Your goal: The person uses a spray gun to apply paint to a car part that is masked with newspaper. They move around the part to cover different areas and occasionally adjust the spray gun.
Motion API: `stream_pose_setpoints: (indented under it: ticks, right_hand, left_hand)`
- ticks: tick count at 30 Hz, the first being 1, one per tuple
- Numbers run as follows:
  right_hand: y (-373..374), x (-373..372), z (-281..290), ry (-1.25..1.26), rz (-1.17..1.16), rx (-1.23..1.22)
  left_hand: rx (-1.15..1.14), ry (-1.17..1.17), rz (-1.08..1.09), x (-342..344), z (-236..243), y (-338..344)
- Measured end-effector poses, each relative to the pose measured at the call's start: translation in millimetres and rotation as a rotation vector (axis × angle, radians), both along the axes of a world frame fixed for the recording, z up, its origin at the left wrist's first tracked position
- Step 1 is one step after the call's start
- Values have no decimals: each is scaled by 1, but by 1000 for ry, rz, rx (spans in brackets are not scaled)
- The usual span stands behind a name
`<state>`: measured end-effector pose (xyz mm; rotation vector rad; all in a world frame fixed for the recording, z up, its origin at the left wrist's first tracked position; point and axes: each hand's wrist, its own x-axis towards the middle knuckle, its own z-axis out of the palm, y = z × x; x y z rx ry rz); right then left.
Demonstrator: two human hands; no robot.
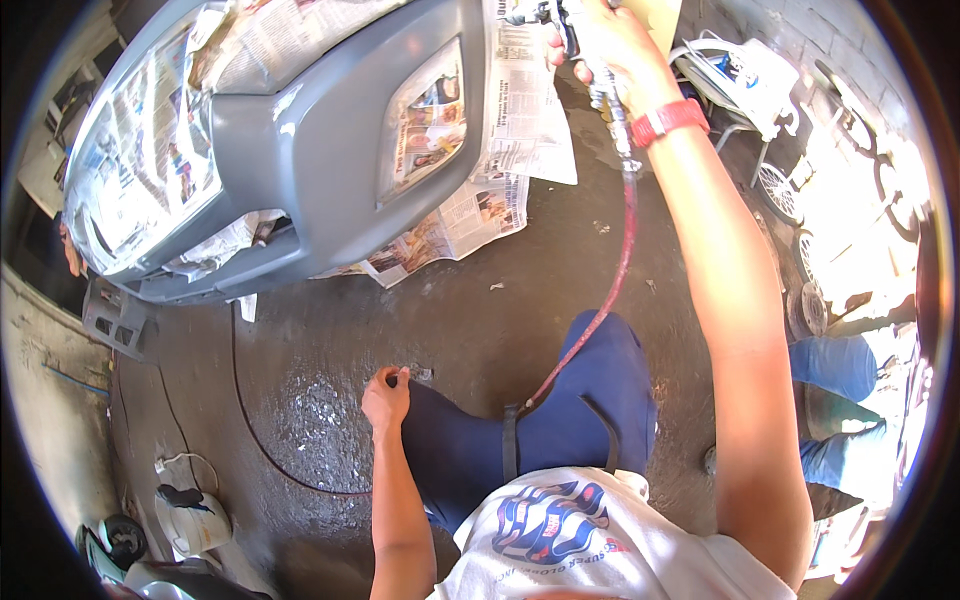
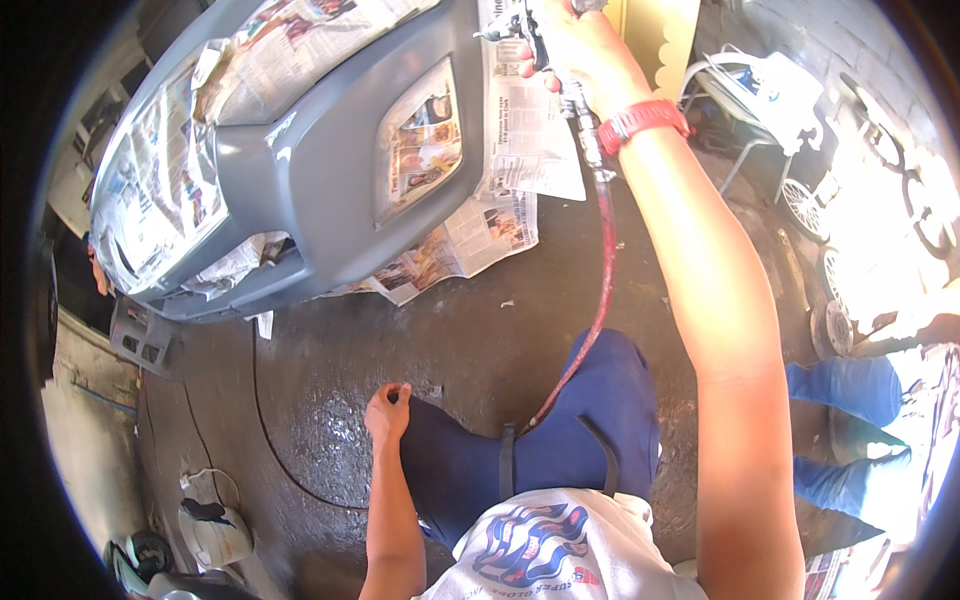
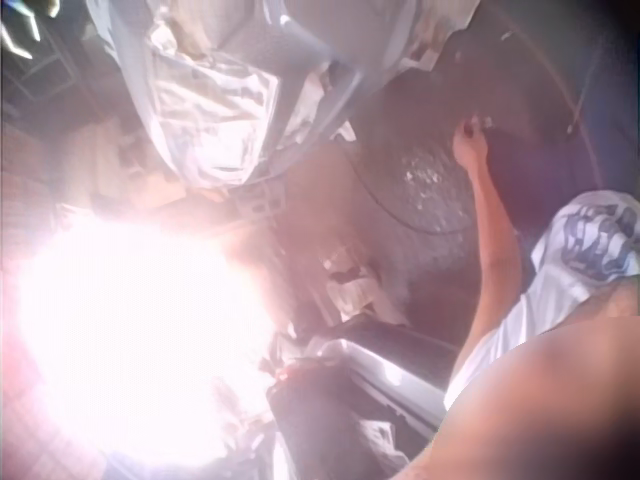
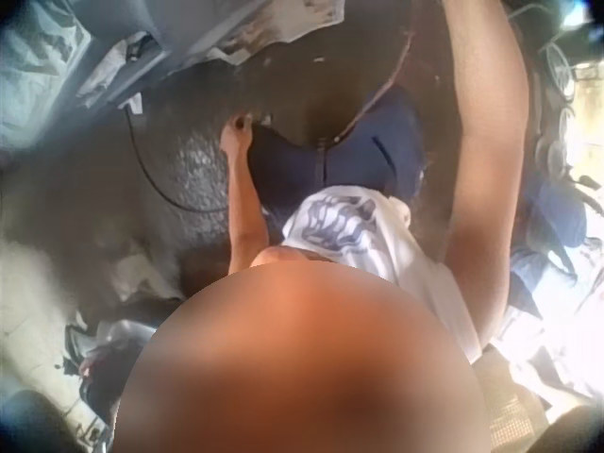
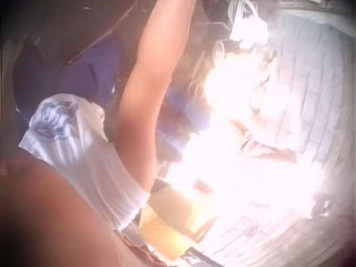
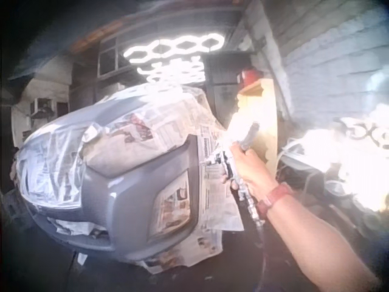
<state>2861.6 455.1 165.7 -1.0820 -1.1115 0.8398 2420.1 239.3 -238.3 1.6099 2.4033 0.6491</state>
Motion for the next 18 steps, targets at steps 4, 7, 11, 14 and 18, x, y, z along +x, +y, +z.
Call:
stream_pose_setpoints:
  ticks: [4, 7, 11, 14, 18]
  right_hand:
    - [33, 17, -20, 4, -91, -20]
    - [46, 20, -35, 46, -161, 129]
    - [44, 21, -55, 376, 205, 250]
    - [29, 24, -77, 326, 196, 167]
    - [10, 22, -107, 243, 160, -50]
  left_hand:
    - [12, 14, 4, -4, 0, -6]
    - [-9, 13, 30, -5, 2, -9]
    - [0, -1, 9, -4, 5, -11]
    - [-27, 16, 38, -4, 8, -14]
    - [-29, 40, 40, -6, 9, -17]
